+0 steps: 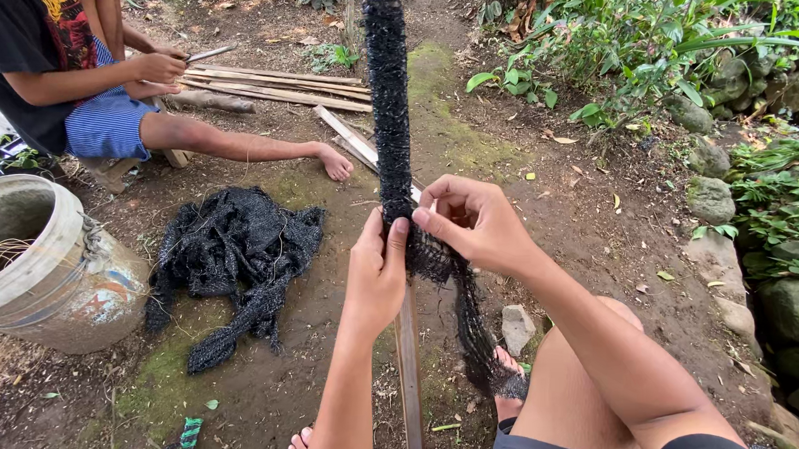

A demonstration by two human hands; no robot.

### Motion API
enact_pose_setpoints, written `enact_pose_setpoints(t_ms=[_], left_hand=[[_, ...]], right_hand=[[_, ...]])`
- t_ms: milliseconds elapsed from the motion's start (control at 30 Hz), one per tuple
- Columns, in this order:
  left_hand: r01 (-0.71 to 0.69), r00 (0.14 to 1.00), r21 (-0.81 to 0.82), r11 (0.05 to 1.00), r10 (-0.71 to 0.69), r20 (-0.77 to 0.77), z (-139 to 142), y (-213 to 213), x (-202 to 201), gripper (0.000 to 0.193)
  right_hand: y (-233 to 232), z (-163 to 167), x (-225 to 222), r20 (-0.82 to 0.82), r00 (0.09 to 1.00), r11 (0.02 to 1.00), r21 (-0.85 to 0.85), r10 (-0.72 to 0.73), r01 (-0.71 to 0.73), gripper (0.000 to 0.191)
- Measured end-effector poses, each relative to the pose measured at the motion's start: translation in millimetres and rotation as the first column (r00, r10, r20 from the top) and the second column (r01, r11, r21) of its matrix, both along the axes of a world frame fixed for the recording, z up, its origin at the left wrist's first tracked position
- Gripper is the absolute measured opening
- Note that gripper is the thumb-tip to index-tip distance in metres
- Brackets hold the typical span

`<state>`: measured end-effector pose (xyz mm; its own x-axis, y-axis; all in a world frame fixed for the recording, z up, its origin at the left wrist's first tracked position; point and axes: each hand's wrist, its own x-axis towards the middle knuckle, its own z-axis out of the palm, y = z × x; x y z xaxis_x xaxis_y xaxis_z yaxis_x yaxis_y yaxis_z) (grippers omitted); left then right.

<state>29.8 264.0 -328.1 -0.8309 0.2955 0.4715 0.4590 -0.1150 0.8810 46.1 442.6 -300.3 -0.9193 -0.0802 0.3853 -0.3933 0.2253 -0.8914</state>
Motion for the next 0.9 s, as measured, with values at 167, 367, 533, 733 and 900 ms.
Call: enact_pose_setpoints(t_ms=[167,367,533,733,900], left_hand=[[-0.097,0.991,-0.055,0.994,0.092,-0.095,-1.4,2.9,6.5,0.023],[-0.077,0.995,-0.129,0.989,0.084,0.049,-1.9,1.0,8.7,0.022],[-0.006,1.0,-0.108,0.994,0.008,0.016,-3.9,-2.7,7.1,0.022],[0.093,0.992,-0.003,0.996,-0.093,0.09,-11.7,-9.0,-2.4,0.025],[0.202,0.973,0.018,0.979,-0.202,0.113,-26.3,-11.1,-8.0,0.024]], right_hand=[[-10.9,3.3,8.1,-0.161,0.986,0.991,0.117,-0.042,0.061,0.02],[-18.8,4.1,13.7,-0.273,0.935,0.945,0.172,-0.224,0.277,0.012],[-12.6,-5.5,2.3,-0.204,0.939,0.95,0.092,-0.276,0.299,0.02],[-4.4,-16.6,-15.4,-0.155,0.981,0.991,-0.084,-0.115,0.103,0.025],[-7.0,-16.4,-14.8,-0.123,0.981,0.988,-0.047,-0.153,0.148,0.021]])
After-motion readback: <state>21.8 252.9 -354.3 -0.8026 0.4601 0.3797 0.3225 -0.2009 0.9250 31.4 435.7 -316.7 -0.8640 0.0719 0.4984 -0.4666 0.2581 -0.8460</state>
